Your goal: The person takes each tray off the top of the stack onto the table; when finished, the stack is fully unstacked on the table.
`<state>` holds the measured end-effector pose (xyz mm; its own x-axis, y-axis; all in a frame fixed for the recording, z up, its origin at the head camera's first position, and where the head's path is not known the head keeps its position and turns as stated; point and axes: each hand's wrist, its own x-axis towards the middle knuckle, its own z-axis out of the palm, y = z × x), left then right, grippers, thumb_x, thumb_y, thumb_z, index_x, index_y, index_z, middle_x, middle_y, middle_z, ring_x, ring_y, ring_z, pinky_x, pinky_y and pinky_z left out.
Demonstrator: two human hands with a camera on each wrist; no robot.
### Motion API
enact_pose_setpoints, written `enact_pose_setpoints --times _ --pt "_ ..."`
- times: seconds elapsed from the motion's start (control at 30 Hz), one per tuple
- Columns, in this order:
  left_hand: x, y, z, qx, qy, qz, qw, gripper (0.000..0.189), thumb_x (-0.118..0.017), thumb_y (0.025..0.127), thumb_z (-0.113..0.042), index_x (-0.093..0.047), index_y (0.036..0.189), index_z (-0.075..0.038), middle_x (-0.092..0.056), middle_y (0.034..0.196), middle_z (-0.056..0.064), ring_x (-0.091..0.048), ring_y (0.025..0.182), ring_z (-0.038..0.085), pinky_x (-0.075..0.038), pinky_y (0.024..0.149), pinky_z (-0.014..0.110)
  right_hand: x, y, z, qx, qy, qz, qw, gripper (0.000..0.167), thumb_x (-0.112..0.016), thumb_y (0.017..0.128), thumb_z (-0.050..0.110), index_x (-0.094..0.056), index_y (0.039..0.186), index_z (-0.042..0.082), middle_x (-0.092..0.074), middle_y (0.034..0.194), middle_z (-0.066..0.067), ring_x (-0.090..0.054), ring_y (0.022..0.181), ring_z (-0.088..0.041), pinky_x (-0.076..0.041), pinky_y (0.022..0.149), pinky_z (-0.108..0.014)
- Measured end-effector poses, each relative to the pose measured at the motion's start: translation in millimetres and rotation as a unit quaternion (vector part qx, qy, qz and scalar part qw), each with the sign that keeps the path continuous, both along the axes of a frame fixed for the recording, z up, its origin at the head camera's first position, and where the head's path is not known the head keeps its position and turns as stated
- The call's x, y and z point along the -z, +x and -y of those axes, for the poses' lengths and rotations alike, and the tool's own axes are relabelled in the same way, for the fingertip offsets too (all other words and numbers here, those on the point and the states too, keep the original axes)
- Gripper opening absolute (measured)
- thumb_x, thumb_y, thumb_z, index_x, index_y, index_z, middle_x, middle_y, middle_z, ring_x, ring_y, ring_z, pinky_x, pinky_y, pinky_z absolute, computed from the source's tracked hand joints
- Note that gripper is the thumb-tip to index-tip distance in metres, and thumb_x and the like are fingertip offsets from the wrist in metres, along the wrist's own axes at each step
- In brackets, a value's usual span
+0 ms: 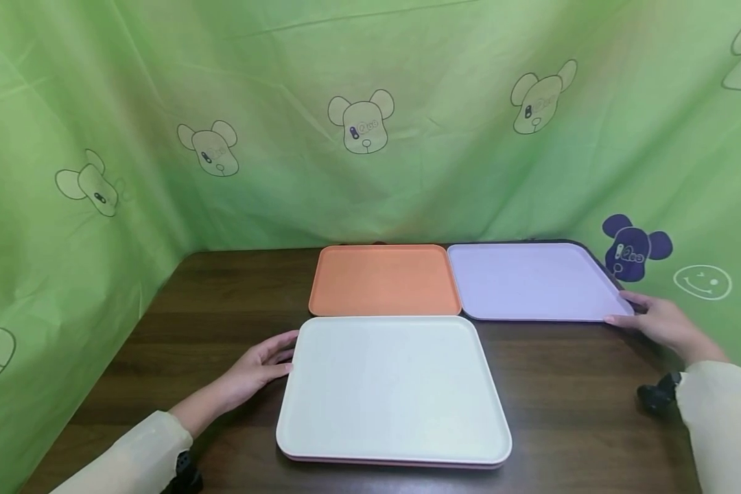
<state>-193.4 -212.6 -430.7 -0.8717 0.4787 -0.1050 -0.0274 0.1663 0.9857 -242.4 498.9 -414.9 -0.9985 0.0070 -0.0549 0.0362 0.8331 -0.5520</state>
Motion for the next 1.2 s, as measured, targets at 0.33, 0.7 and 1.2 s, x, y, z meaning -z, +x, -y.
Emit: enact_pose_setpoints --times 0.33,0.7,1.2 --pt "1.5 -0.5 1.2 0.0 0.0 0.002 1.0 0.067 -0.063 0.095 -0.015 -0.028 0.151 -0.001 -0.025 0.156 0.02 -0.026 0.14 0.039 -0.033 0.107 0.044 6.0 -10.3 4.0 0.01 -0.022 -0.001 0.9997 0.086 -0.065 0.092 0.038 -0.022 0.142 -0.018 -0.018 0.134 -0.052 -0.019 0.124 -0.067 -0.021 0.098 -0.071" --pt "2.4 -3.2 1.6 0.002 0.005 0.001 1.0 0.067 -0.063 0.096 -0.014 -0.029 0.151 -0.001 -0.026 0.155 0.019 -0.028 0.14 0.038 -0.034 0.107 0.044 7.8 -16.7 6.0 0.029 -0.049 -0.01 0.9983 0.086 -0.067 0.092 0.035 -0.02 0.143 -0.017 -0.02 0.136 -0.05 -0.022 0.125 -0.064 -0.022 0.099 -0.068" --pt "2.4 -3.2 0.4 0.0 0.008 0.003 1.0 0.066 -0.064 0.095 -0.014 -0.029 0.151 -0.001 -0.027 0.155 0.02 -0.029 0.139 0.038 -0.037 0.105 0.041 0.4 -8.8 6.8 0.019 -0.045 -0.033 0.9983 0.085 -0.067 0.092 0.035 -0.023 0.143 -0.016 -0.023 0.136 -0.049 -0.023 0.124 -0.065 -0.021 0.097 -0.07"
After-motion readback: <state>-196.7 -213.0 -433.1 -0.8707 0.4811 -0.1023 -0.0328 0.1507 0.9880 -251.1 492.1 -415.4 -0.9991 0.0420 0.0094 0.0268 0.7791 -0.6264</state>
